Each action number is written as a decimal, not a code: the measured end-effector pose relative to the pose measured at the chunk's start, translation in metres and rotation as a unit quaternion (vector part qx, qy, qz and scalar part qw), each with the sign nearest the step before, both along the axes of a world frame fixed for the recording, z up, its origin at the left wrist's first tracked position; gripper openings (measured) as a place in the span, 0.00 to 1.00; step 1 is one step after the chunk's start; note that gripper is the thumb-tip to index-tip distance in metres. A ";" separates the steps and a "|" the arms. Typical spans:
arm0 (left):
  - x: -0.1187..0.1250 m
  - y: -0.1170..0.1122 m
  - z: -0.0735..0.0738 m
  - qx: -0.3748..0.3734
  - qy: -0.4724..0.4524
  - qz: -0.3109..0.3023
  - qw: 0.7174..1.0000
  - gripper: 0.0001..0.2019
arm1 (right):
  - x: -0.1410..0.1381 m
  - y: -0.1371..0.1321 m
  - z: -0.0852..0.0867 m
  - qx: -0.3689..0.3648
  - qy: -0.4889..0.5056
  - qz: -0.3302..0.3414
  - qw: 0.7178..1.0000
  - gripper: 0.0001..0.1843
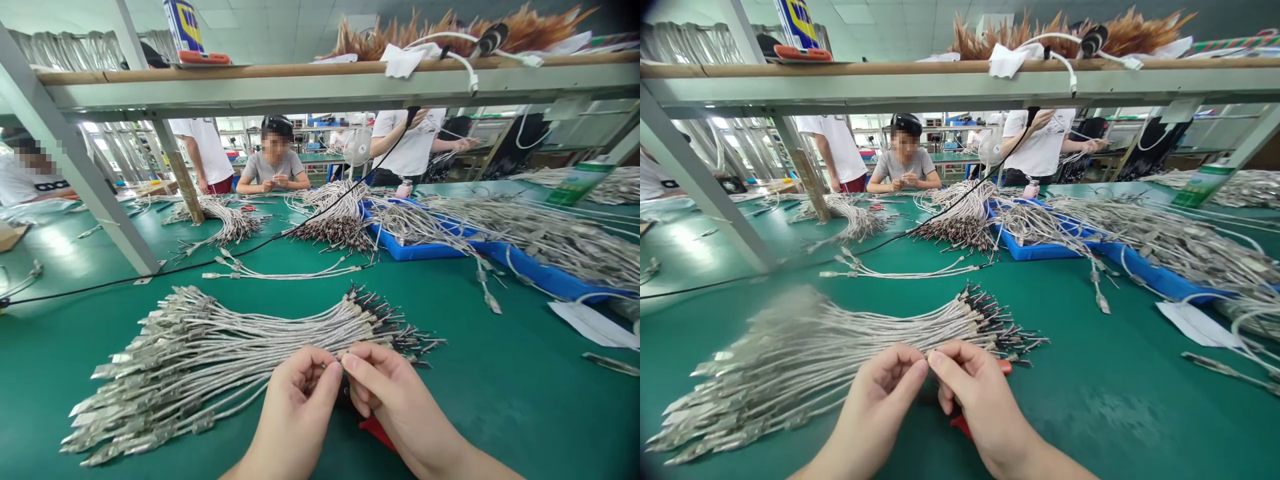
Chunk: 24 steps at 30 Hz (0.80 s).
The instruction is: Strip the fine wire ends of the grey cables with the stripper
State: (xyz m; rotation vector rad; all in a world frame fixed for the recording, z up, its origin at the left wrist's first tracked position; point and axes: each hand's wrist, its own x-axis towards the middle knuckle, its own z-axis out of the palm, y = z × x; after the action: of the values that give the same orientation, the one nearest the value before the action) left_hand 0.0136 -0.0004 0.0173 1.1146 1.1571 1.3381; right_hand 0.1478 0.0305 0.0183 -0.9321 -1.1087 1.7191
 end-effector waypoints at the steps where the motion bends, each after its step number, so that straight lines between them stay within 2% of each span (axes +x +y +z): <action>1: 0.000 0.000 0.000 -0.003 -0.009 0.001 1.000 0.12 | 0.000 0.000 -0.001 0.001 -0.002 0.003 1.000 0.16; 10: -0.006 0.008 -0.003 -0.034 -0.062 0.019 0.997 0.13 | 0.002 -0.001 -0.002 -0.053 0.050 0.013 0.997 0.16; 14: -0.006 0.008 -0.004 -0.025 -0.047 0.012 0.999 0.12 | 0.002 0.001 -0.007 -0.030 0.028 0.004 0.999 0.17; 20: -0.001 0.002 -0.002 -0.052 -0.045 -0.061 0.996 0.10 | 0.003 0.008 -0.010 0.015 -0.025 -0.028 0.999 0.17; 24: -0.002 0.002 -0.002 -0.053 -0.014 -0.039 0.998 0.09 | 0.004 0.006 -0.005 0.013 -0.026 -0.040 0.999 0.16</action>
State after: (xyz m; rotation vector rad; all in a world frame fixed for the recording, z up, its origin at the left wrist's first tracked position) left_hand 0.0115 0.0017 0.0152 1.0503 1.1403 1.2145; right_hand 0.1515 0.0362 0.0134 -0.9961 -1.1092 1.6209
